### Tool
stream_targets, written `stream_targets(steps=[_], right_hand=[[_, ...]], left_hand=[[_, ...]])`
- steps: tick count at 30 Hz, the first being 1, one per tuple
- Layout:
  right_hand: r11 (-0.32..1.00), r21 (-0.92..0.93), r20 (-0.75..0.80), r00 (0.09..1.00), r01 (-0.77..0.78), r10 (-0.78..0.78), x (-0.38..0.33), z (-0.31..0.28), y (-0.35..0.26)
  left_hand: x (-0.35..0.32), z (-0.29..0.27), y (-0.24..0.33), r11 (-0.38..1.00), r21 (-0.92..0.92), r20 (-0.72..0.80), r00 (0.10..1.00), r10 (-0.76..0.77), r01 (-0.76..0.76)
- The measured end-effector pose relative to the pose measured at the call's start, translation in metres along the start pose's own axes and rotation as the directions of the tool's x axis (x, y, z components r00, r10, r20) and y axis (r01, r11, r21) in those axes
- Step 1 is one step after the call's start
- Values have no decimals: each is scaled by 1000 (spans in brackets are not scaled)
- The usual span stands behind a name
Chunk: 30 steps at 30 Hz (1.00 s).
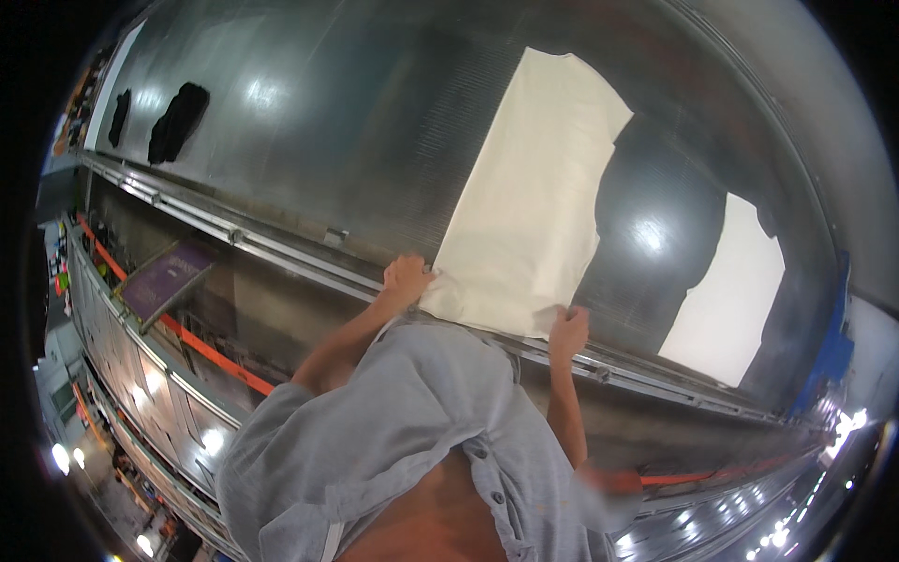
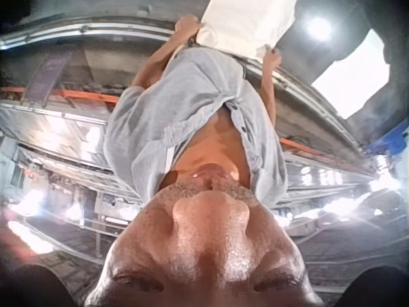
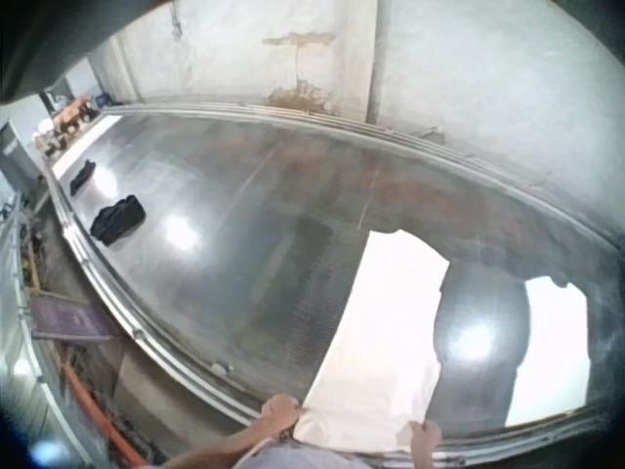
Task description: The person folds a white t-shirt and a black t-shirt on a metal conveyor table. They smooth each garment, fold sleeves and sides, then fold the body in half before placing it aside.
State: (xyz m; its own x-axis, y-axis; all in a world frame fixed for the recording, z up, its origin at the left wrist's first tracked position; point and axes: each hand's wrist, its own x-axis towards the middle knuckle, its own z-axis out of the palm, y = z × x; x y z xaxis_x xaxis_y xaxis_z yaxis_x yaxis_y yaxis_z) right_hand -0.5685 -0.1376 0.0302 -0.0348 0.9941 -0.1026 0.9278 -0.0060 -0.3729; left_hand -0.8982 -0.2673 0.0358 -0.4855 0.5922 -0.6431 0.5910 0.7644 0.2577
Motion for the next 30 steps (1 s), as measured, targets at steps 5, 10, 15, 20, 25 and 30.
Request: stream_targets(steps=[5, 10, 15, 20, 25, 30], right_hand=[[959, -13, 404, 878, 284, -255, -28, -7, 0], [944, -275, 478, 878, 184, -31, -28, 10, -2], [993, 24, 547, 830, 112, -107, 77, -19, -16], [875, 479, 221, 974, -71, -42, 269, -14, -63], [908, 405, -17, 994, 105, -107, 420, 29, -113], [978, 199, 19, 997, 63, -68, 445, 34, -160]], left_hand=[[-21, 4, 2, 792, -28, 36, 791, 611, -610], [-20, 15, 16, 870, 124, 97, 878, 468, -477], [-4, -8, 19, 898, -65, 208, 874, 439, -435], [-26, -15, 57, 842, -290, -35, 884, 465, -454], [-33, 5, 126, 779, -410, -107, 873, 475, -474], [-35, 29, 185, 739, -545, 16, 876, 482, -397]])
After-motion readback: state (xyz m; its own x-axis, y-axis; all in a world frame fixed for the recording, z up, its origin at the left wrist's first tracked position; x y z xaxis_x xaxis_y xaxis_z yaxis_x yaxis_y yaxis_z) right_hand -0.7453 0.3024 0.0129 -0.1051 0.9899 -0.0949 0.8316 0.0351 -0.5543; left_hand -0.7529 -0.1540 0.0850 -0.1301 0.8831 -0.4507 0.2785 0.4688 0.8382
